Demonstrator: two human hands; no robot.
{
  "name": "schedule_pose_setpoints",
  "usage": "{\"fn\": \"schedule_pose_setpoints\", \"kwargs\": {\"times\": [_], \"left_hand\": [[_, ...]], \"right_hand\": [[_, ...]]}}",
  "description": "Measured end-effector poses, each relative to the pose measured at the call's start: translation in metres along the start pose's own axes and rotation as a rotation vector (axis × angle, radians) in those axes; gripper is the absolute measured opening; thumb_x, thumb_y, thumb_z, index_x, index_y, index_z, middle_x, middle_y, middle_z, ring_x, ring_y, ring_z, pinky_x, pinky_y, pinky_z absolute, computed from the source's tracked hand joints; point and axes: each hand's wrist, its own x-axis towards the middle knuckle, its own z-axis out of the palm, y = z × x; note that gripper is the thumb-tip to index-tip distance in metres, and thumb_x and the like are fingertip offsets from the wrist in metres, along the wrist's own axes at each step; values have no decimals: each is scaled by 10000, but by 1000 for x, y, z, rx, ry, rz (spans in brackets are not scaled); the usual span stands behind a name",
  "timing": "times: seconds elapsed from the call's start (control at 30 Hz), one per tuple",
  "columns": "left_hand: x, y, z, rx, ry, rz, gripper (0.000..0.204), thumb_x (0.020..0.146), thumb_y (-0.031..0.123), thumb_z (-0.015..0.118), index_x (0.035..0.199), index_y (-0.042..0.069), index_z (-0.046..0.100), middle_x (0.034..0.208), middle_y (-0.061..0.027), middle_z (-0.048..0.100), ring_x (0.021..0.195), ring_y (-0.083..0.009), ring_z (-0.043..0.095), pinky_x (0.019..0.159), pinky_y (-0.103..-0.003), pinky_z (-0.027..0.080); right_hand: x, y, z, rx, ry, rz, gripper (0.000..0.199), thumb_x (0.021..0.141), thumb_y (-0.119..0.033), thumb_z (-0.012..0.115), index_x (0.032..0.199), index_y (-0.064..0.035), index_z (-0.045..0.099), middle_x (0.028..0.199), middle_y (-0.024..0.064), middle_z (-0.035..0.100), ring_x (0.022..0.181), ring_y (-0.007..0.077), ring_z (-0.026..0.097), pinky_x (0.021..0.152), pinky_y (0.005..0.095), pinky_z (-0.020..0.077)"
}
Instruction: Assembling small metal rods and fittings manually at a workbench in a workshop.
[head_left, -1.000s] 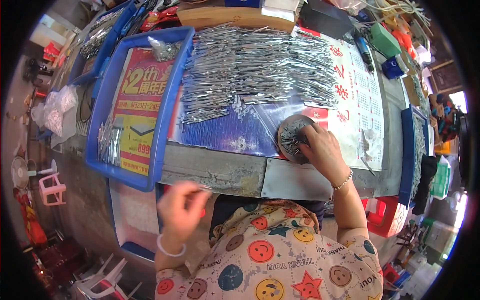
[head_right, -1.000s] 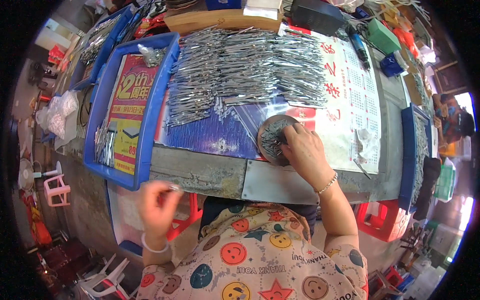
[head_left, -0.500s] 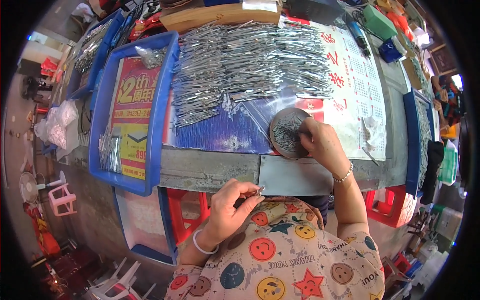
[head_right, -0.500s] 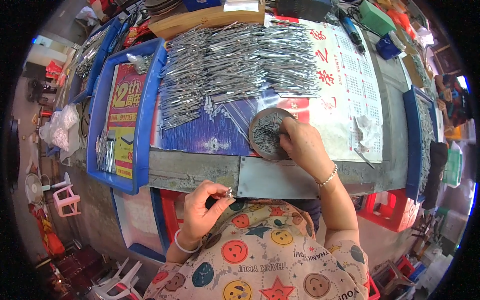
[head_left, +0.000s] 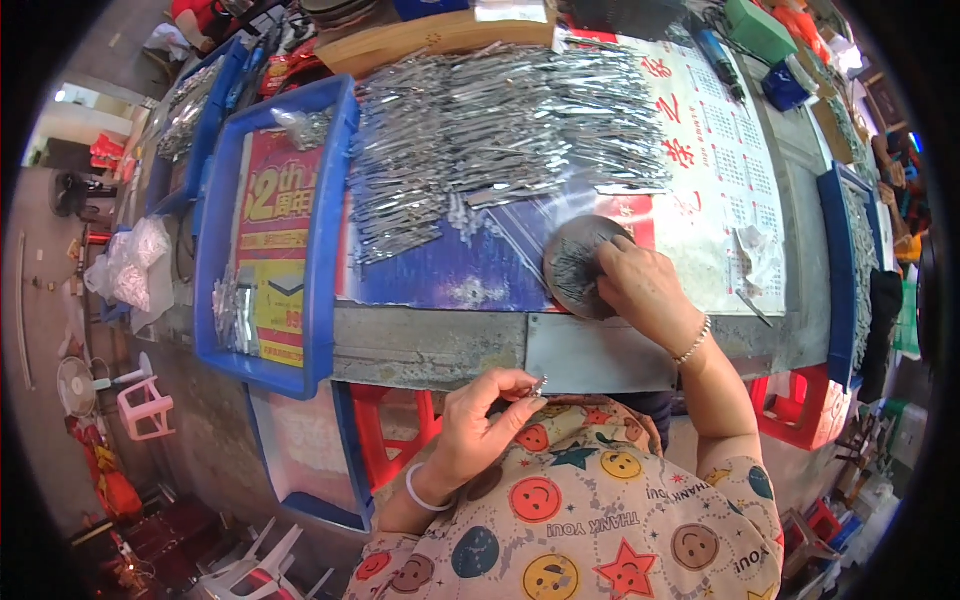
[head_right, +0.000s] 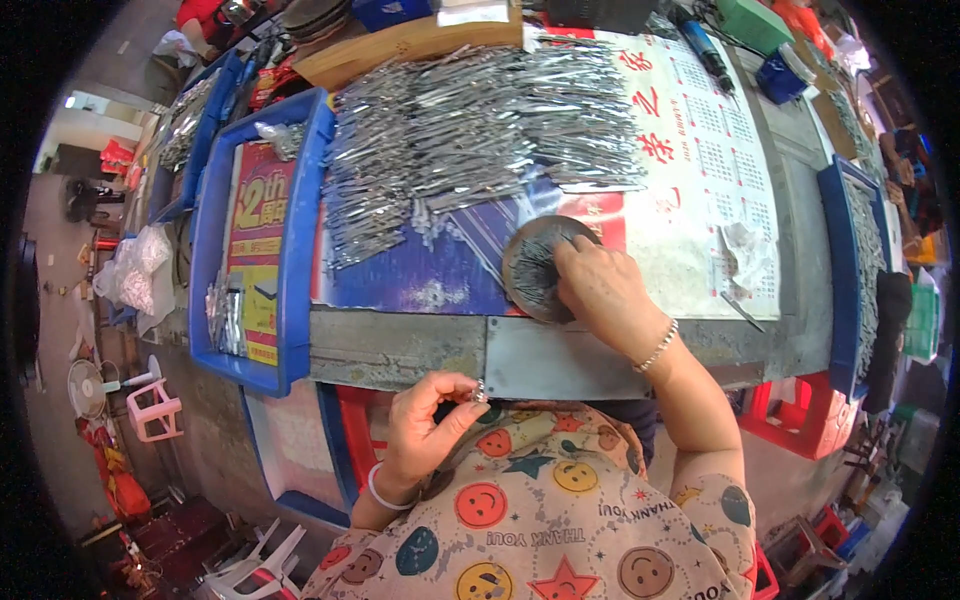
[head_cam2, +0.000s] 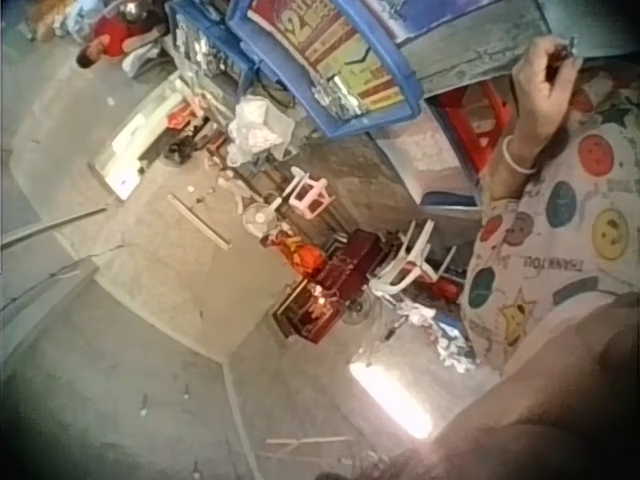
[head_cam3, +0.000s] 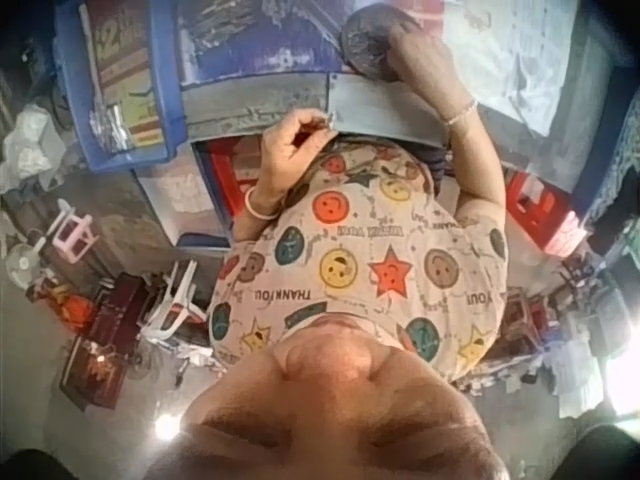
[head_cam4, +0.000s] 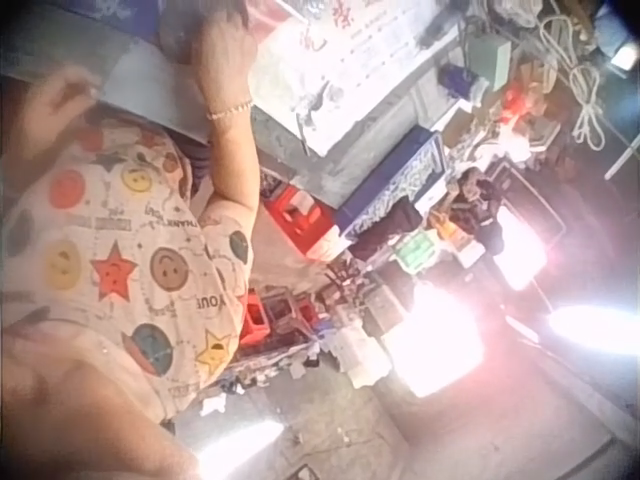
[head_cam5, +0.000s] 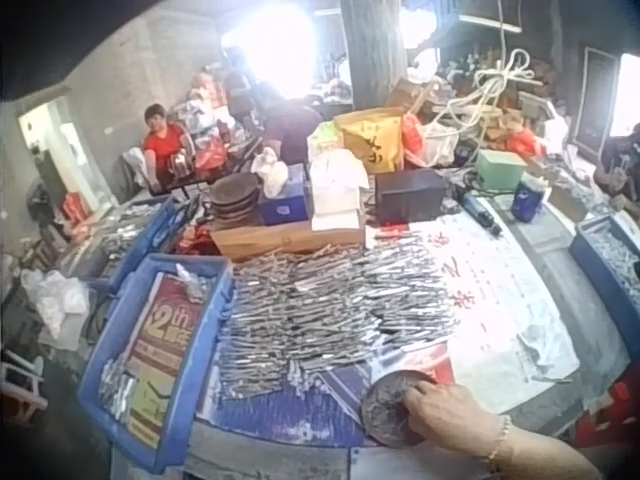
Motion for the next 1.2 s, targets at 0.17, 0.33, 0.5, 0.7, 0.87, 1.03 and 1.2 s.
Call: {"fn": "schedule_pose_setpoints", "kwargs": {"times": [0.17, 0.33, 0.5, 0.7, 0.87, 1.03, 1.2], "left_hand": [[1, -4, 0, -9, -25, -9, 209, 819, 35, 704, 1007, -7, 625, 867, -79, 660, 790, -109, 623, 710, -247, 499], [-4, -5, 4, -35, -62, 7, 211, 841, 55, 695, 1030, -3, 621, 906, -84, 656, 804, -125, 633, 712, -260, 508], [-4, -10, 2, -49, -46, 11, 217, 848, 63, 694, 1037, -5, 614, 910, -87, 655, 809, -129, 637, 714, -260, 513], [0, -6, 4, -78, -28, -13, 191, 851, 16, 670, 1026, -23, 605, 866, -50, 648, 767, -78, 612, 684, -223, 499], [7, -10, 5, -236, -55, -114, 151, 886, 8, 624, 1028, -28, 587, 887, -71, 666, 775, -81, 633, 678, -236, 522], [13, -12, 14, -279, -140, -129, 157, 908, 9, 599, 1056, -30, 569, 910, -59, 634, 769, -77, 604, 680, -223, 514], [11, -13, 22, -307, -111, -139, 136, 905, 37, 615, 1032, -7, 589, 864, -42, 648, 723, -66, 605, 637, -215, 496]], "right_hand": [[0, 2, -1, -104, -85, 25, 135, 754, -88, 595, 861, -28, 538, 852, 153, 572, 764, 344, 608, 659, 440, 483], [9, 10, -3, -135, -156, -103, 128, 732, -78, 586, 840, -25, 543, 821, 160, 589, 738, 349, 610, 637, 446, 483], [8, 21, -11, 9, -137, -145, 146, 706, -58, 606, 830, -5, 548, 752, 158, 591, 684, 325, 605, 599, 425, 473], [-11, 18, -14, 926, -35, 216, 132, 782, -10, 656, 881, 0, 571, 708, -20, 528, 660, 56, 512, 563, 242, 431], [-21, -13, -19, 1450, -114, 338, 247, 812, 38, 636, 1056, 38, 598, 851, 6, 589, 733, 65, 580, 664, 207, 495], [-37, -23, -3, 1738, -101, 315, 130, 858, -17, 651, 976, 11, 605, 858, 51, 620, 720, 104, 602, 653, 225, 506], [-46, -34, 5, 1917, -60, 283, 103, 882, -79, 653, 925, -8, 591, 839, 69, 629, 678, 107, 588, 602, 213, 479]]}}
